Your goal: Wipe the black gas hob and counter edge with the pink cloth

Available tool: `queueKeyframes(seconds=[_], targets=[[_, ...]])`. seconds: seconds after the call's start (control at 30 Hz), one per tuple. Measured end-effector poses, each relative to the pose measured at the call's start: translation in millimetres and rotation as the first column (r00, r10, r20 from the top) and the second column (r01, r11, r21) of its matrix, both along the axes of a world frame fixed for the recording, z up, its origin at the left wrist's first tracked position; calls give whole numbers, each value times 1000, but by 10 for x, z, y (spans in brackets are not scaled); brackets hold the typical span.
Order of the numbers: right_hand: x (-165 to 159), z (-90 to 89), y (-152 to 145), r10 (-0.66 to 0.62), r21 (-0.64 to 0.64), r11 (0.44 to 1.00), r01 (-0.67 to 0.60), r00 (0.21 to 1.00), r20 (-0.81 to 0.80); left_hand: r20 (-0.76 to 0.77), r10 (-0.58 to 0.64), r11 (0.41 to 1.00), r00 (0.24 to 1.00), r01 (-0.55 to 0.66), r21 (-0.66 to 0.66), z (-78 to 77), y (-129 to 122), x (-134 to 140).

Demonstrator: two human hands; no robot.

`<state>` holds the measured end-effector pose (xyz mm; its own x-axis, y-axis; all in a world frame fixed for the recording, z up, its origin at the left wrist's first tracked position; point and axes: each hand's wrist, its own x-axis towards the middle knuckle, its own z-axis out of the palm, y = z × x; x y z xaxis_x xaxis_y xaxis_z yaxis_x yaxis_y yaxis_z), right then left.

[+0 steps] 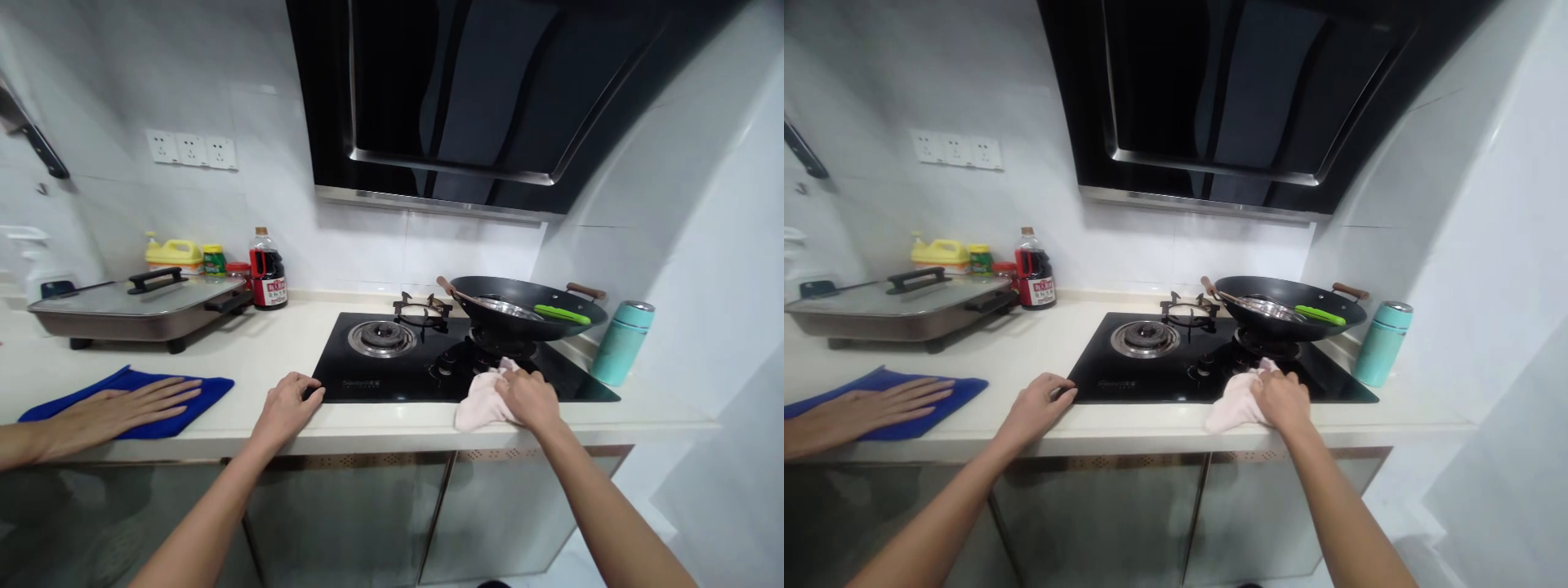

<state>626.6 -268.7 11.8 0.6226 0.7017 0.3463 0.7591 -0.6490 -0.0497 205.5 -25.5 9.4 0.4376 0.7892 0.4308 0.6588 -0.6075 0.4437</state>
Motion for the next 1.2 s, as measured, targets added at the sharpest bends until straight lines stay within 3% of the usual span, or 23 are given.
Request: queueKeyframes(seconds=[0.2,0.33,0.43,0.53,0.6,0.7,0.9,1.03,1.2], targets=[[439,99,60,-276,24,960,279,956,-102,-17,-5,1000,1000,6,17,-32,20,4],[572,164,177,-370,25,924,382,908,-199,-20,-12,1000,1000,12,12,-34,8,4],[602,188,159,-343,22,933,358,909,-235,-18,-17,1000,1000,17,6,-34,-17,9],[596,165,41,-240,36,968,249,955,-175,-27,-22,999,999,23,32,-38,-44,20],[582,127,-45,-127,-35,992,124,982,-137,-34,-20,999,999,21,46,-42,-58,26],[571,62,-115,-24,-191,982,-2,990,-137,-35,-17,999,999,19,49,-50,-68,26],[655,49,24,-150,-156,977,145,989,-20,-22,-37,995,999,39,93,-82,-64,17],[743,131,290,-241,-158,961,226,967,-83,-22,-35,994,999,37,107,-92,-80,22],[829,285,715,-216,-175,968,180,953,-212,-9,-42,990,999,43,138,-108,-90,27]])
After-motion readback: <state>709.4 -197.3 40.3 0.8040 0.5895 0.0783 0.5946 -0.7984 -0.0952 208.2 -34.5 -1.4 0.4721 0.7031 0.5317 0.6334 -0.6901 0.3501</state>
